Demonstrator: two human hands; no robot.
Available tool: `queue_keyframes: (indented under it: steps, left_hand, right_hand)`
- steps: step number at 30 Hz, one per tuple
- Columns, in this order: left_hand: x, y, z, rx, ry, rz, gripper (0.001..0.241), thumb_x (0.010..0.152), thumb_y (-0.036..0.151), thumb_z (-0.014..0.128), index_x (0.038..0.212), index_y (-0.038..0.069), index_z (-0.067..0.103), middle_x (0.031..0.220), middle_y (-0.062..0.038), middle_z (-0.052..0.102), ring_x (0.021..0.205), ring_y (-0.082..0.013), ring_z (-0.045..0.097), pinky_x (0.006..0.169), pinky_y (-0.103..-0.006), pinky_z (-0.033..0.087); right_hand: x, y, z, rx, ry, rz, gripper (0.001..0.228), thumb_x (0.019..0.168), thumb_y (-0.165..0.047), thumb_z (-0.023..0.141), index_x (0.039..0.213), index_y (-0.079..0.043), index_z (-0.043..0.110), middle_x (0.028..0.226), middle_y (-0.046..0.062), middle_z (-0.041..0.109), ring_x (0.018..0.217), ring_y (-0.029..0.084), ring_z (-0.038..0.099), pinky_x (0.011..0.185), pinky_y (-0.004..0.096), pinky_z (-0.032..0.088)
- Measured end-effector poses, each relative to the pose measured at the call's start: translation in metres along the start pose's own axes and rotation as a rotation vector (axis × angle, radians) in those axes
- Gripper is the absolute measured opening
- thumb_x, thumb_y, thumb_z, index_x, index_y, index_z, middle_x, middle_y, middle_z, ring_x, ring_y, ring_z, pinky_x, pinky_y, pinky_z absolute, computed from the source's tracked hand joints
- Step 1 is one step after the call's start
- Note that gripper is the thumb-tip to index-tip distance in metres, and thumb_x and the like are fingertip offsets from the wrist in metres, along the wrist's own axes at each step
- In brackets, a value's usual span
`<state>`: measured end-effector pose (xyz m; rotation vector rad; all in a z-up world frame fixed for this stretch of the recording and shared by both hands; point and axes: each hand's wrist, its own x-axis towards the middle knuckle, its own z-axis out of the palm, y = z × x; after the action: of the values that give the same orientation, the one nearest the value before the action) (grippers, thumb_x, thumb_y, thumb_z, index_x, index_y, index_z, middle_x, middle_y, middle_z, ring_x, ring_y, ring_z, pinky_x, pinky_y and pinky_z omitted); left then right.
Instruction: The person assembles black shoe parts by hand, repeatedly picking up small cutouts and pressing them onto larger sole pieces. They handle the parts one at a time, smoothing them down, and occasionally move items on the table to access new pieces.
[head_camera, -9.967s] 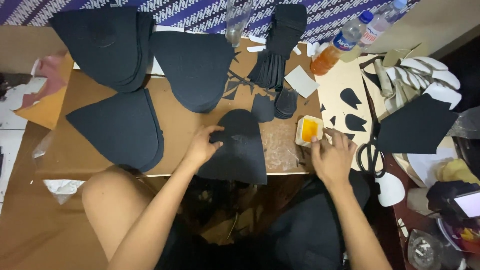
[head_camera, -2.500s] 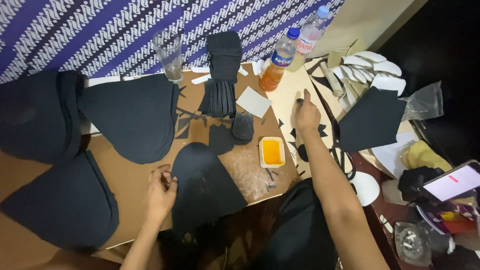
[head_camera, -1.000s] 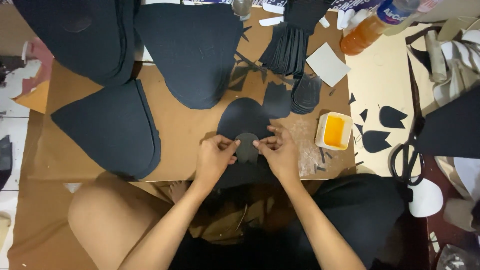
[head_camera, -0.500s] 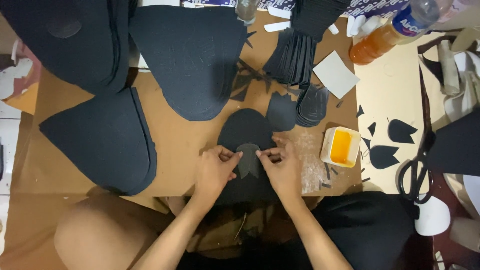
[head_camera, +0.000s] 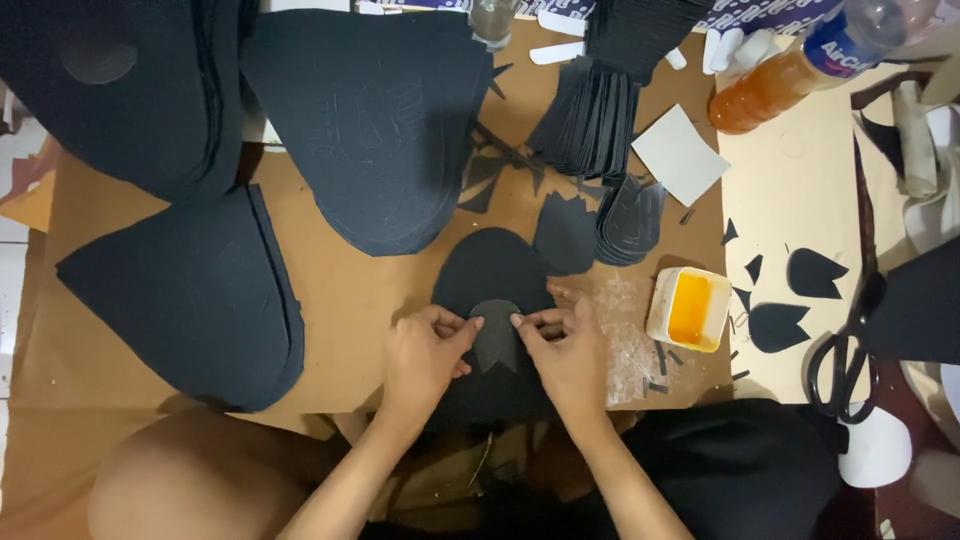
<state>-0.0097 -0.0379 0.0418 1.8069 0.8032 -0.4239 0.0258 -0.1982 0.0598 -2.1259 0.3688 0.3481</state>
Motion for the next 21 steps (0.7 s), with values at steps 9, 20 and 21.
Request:
queue_keyframes:
  steps: [9, 20, 21]
  left_hand:
    - [-0.001, -0.004, 0.004, -0.061, 0.065, 0.044, 0.030, 0.080, 0.023, 0.085, 0.090, -0.004, 0.077, 0.069, -0.019, 0.075, 0.044, -0.0222, 0.069, 0.038, -0.0293, 0.052]
    - [-0.013, -0.018, 0.005, 0.456, 0.301, 0.642, 0.012, 0.094, 0.026, 0.073, 0.101, 0.017, 0.074, 0.076, -0.005, 0.070, 0.068, -0.0266, 0.072, 0.054, -0.0353, 0.057]
    - [-0.016, -0.014, 0.002, 0.462, 0.305, 0.701, 0.010, 0.096, 0.024, 0.070, 0.101, 0.018, 0.075, 0.080, -0.004, 0.070, 0.073, -0.0265, 0.072, 0.057, -0.0342, 0.057]
  right_hand:
    - [-0.001, 0.006, 0.004, -0.028, 0.028, -0.025, 0.053, 0.081, -0.018, 0.082, 0.125, -0.003, 0.057, 0.087, 0.012, 0.078, 0.073, 0.024, 0.073, 0.058, 0.036, 0.060]
    - [0.008, 0.025, 0.004, 0.111, -0.018, -0.091, 0.054, 0.082, -0.013, 0.081, 0.127, -0.002, 0.054, 0.090, 0.016, 0.072, 0.075, 0.026, 0.073, 0.053, 0.036, 0.061]
    - [0.010, 0.031, 0.006, 0.167, -0.035, -0.119, 0.051, 0.085, -0.011, 0.080, 0.127, -0.001, 0.053, 0.091, 0.018, 0.072, 0.074, 0.028, 0.072, 0.053, 0.035, 0.062]
